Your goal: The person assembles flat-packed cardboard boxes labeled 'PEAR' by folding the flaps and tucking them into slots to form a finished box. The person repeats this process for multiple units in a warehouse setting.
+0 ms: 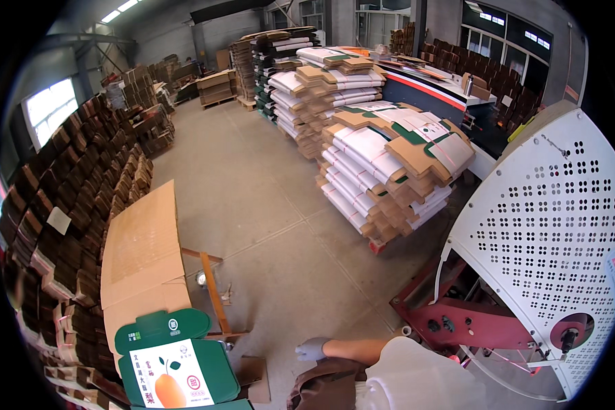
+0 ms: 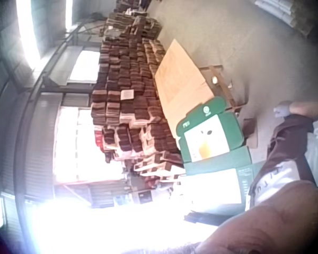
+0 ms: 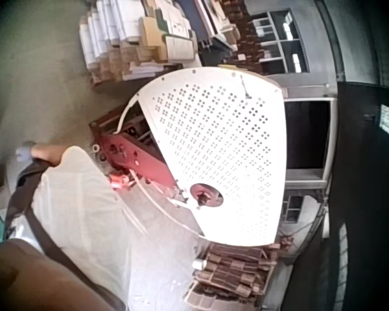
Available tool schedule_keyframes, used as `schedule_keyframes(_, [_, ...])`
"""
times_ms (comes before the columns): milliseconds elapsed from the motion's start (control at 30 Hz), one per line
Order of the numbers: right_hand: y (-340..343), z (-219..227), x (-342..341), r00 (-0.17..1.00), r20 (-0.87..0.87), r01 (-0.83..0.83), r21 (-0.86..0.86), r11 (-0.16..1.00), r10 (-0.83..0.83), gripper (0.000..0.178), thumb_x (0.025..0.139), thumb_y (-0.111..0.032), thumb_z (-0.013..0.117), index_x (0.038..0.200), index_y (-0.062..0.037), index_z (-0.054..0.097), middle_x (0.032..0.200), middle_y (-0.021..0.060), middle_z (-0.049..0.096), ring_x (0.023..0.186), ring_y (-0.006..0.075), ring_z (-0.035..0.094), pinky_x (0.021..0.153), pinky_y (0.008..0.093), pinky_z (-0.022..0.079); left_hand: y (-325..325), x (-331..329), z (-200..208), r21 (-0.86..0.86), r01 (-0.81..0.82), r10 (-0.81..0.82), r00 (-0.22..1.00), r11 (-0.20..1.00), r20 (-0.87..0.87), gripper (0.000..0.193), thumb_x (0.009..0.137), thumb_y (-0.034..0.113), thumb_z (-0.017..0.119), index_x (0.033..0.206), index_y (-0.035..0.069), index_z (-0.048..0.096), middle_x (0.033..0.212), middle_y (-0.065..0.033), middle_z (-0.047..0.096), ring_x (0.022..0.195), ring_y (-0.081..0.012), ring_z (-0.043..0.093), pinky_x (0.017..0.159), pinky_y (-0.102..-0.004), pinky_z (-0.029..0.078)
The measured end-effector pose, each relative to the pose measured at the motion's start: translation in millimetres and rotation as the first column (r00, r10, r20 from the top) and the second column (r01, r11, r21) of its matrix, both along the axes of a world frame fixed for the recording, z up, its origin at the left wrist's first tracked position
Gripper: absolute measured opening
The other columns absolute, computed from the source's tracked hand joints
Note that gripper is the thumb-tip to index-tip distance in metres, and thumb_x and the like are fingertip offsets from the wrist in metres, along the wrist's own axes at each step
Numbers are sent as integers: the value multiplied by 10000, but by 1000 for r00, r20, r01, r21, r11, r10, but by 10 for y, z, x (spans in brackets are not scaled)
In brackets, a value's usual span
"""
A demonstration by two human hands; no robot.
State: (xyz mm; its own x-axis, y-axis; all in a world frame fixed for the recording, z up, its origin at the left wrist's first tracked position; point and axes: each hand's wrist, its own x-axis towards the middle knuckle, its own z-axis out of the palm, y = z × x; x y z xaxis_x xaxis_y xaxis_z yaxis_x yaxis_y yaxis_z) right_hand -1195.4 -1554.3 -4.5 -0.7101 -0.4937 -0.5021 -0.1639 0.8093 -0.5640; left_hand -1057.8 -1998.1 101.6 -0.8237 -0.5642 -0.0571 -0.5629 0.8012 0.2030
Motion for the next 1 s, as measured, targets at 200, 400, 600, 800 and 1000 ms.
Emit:
schedule_keyframes(200, [60,-276,10,996,-58,59,-97,994,-65,444,900,-456,523,1088,-72,645,1057,200,669,985,397,627,856,494,480,-33,-56,-3,-3,-1,1,1000,1000,-4,315,866,260,608,1008,-5,515,983,-244,588,909,-384,597,820,-454,464])
schedule_keyframes(400, [388,-564,-175,994,-39,103,-35,994,-104,425,901,-439,524,1120,-98,655,1087,192,665,1006,397,622,877,489,476,-75,-58,16,-2,-38,38,999,999,-6,273,860,243,609,963,3,530,946,-232,598,875,-379,605,795,-456,470])
schedule_keyframes(600, [665,-664,-270,977,-3,212,62,975,-212,419,898,-405,482,1121,-94,652,1149,198,648,1045,389,623,904,478,477,-107,-75,58,0,-67,67,998,998,-9,234,855,226,610,918,11,545,909,-220,607,840,-375,614,769,-458,477])
schedule_keyframes(800, [1638,-277,-962,608,-151,794,133,594,-779,699,910,-491,433,1423,-17,417,1418,243,464,1285,389,488,1066,476,397,-118,-76,116,-15,-87,87,996,996,-6,199,850,210,611,872,19,560,872,-208,616,806,-370,622,743,-460,483])
schedule_keyframes(1000, [3295,1246,-1808,317,-610,930,52,363,-726,476,952,-357,503,1314,-47,504,1278,224,552,1178,380,549,979,457,448,-181,-45,156,-27,-124,124,992,992,10,171,845,193,613,827,27,576,835,-197,626,772,-365,630,718,-462,490])
